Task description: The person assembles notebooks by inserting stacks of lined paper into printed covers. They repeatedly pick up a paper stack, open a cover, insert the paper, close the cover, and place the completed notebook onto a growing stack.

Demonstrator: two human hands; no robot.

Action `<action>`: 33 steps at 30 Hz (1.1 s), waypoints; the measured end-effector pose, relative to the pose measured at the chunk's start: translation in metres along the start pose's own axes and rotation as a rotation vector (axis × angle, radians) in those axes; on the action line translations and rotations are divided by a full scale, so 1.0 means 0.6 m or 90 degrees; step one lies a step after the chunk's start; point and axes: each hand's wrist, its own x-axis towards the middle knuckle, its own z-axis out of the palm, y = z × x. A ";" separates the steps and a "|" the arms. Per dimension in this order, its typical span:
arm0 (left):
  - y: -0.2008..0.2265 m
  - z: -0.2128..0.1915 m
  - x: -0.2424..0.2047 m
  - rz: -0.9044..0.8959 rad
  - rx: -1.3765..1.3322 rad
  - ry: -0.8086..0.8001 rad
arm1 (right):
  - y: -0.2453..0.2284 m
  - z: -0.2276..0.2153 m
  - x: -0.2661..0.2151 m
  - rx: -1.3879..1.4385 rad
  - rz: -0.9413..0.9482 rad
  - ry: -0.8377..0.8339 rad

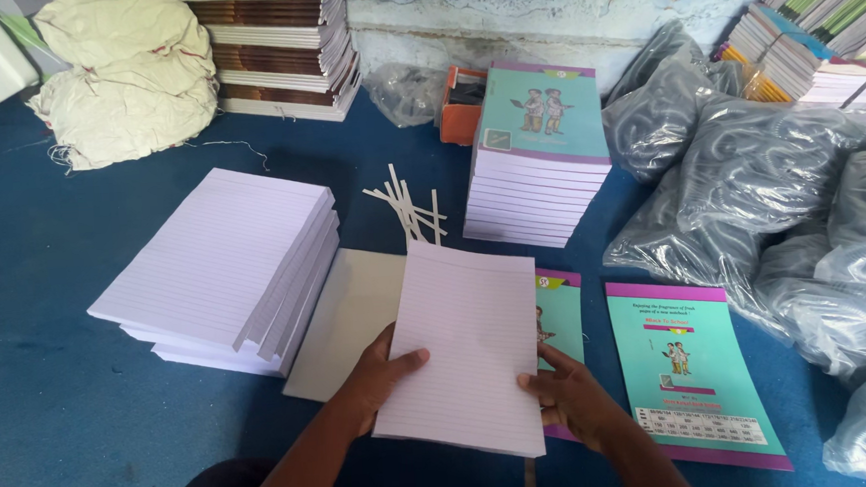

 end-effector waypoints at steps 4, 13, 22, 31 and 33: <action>-0.010 0.003 0.006 0.024 -0.012 -0.003 | 0.014 -0.007 0.011 -0.029 0.020 0.018; -0.022 0.001 0.020 0.042 -0.054 0.018 | 0.021 -0.044 0.032 -0.258 -0.024 0.180; -0.017 0.001 0.010 0.049 -0.058 0.041 | 0.043 -0.056 0.023 -0.657 0.100 0.419; -0.024 0.000 0.015 0.054 -0.080 0.032 | 0.062 -0.070 0.031 -0.593 0.036 0.428; -0.027 0.002 0.015 0.051 -0.087 0.029 | 0.067 -0.076 0.033 -0.561 0.019 0.441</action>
